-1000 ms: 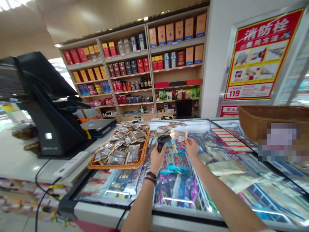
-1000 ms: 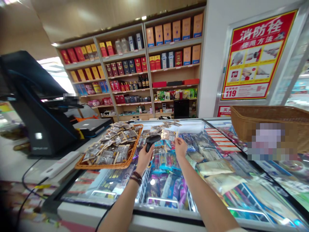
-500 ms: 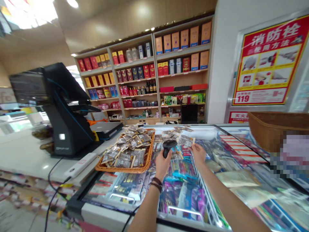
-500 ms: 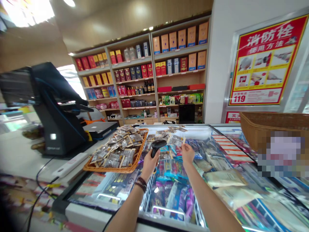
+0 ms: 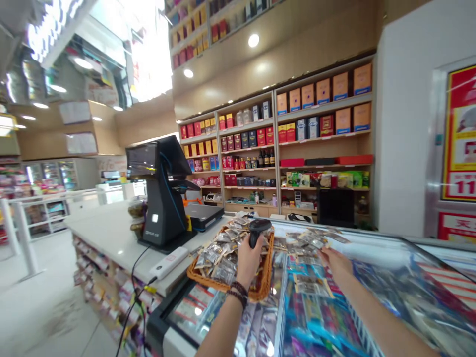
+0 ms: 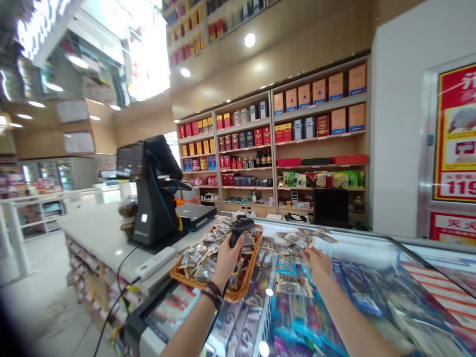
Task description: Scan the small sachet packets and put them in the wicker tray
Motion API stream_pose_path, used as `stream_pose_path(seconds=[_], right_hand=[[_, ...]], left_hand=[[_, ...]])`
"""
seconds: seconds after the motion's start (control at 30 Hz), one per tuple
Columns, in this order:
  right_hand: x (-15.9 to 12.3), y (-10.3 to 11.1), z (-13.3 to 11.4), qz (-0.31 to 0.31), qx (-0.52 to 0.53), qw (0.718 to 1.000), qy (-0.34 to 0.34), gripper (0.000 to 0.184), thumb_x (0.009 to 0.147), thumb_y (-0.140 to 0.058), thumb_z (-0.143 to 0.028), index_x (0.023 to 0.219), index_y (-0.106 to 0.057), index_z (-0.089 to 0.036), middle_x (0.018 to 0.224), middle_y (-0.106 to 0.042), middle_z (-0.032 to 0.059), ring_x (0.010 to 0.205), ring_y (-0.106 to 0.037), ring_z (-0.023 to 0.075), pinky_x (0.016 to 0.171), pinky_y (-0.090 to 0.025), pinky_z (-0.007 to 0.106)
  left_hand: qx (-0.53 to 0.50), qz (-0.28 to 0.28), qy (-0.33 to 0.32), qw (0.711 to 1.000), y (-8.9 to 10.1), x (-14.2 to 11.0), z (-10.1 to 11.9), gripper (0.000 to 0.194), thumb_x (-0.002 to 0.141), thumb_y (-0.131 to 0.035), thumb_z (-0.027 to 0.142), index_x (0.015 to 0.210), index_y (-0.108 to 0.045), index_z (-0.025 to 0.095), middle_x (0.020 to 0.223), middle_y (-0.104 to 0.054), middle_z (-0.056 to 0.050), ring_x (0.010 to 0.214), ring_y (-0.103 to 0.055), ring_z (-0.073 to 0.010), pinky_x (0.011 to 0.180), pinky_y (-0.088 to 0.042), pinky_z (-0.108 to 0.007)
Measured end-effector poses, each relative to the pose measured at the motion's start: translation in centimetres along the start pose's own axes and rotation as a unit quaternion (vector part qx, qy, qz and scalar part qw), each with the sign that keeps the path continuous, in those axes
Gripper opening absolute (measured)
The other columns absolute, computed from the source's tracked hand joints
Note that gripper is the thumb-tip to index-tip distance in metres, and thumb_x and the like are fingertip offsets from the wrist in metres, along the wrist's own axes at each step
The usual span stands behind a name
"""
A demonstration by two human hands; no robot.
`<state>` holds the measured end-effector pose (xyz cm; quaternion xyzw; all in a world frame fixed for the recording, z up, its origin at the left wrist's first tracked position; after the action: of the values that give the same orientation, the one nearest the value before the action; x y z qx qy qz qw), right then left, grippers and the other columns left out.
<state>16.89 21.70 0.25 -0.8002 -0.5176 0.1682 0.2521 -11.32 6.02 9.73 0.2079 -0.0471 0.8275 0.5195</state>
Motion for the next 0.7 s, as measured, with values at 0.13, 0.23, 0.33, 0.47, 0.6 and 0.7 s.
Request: stream_pose_path(seconds=[0.13,0.23,0.33,0.47,0.6,0.7], right_hand=[[-2.0,-6.4,0.8,-0.015,0.021,0.997,-0.066,0.029,0.057,-0.087,-0.007,0.065,-0.062,-0.021,0.057,-0.068,-0.0048,0.049,-0.068,0.0126,0.052,-0.062,0.016],[-4.2,-11.2,1.6,-0.072,0.005,0.995,-0.063,0.029,0.058,-0.089,-0.009,0.065,-0.063,-0.021,0.057,-0.068,-0.0044,0.052,-0.070,0.0131,0.057,-0.063,0.017],[-6.7,-15.3,2.9,-0.124,-0.020,0.990,-0.064,0.025,0.059,-0.087,-0.009,0.064,-0.066,-0.021,0.058,-0.070,-0.0018,0.059,-0.074,0.0165,0.061,-0.064,0.020],[-10.4,-19.6,4.7,-0.192,-0.065,0.978,-0.053,0.020,0.062,-0.085,-0.012,0.066,-0.068,-0.022,0.061,-0.073,-0.0001,0.068,-0.078,0.0210,0.071,-0.067,0.028],[-13.4,-21.8,6.4,-0.253,-0.110,0.960,-0.046,0.014,0.065,-0.083,-0.016,0.064,-0.071,-0.021,0.068,-0.077,0.0041,0.077,-0.080,0.0248,0.079,-0.067,0.034],[-14.7,-22.2,7.1,-0.300,-0.183,0.936,-0.012,0.005,0.070,-0.079,-0.019,0.068,-0.075,-0.020,0.075,-0.080,0.0064,0.080,-0.080,0.0247,0.078,-0.065,0.033]], left_hand=[[0.051,0.056,0.000,0.997,5.5,1.4,-0.1,0.053,0.084,-0.057,0.071,0.090,-0.062,0.019,0.058,-0.055,0.002,0.048,-0.052,-0.0153,0.050,-0.037,-0.026],[0.080,0.104,-0.008,0.991,9.4,1.8,-0.4,0.053,0.084,-0.057,0.071,0.088,-0.062,0.019,0.059,-0.057,0.001,0.050,-0.054,-0.0165,0.051,-0.038,-0.027],[0.113,0.150,-0.006,0.982,12.7,1.5,-0.6,0.050,0.084,-0.057,0.069,0.082,-0.060,0.020,0.058,-0.057,0.000,0.050,-0.054,-0.0172,0.052,-0.038,-0.028],[0.144,0.180,0.001,0.973,16.1,0.8,-0.6,0.046,0.085,-0.055,0.067,0.078,-0.057,0.022,0.059,-0.058,0.000,0.052,-0.056,-0.0179,0.054,-0.039,-0.029],[0.175,0.189,0.025,0.966,18.3,-0.2,-1.0,0.045,0.086,-0.052,0.066,0.079,-0.056,0.022,0.063,-0.061,-0.002,0.055,-0.058,-0.0196,0.058,-0.041,-0.031],[0.197,0.198,0.034,0.959,19.3,-0.8,-1.3,0.046,0.085,-0.051,0.067,0.081,-0.059,0.022,0.068,-0.065,-0.004,0.063,-0.063,-0.0231,0.060,-0.043,-0.032]])
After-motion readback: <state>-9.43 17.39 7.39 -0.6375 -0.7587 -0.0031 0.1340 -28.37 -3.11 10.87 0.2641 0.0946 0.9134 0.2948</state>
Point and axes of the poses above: each hand's wrist, its own x-axis towards the middle knuckle, its own y-axis out of the back of the hand, z = x × y, the point moved 3 cm from there along x, towards the middle knuckle
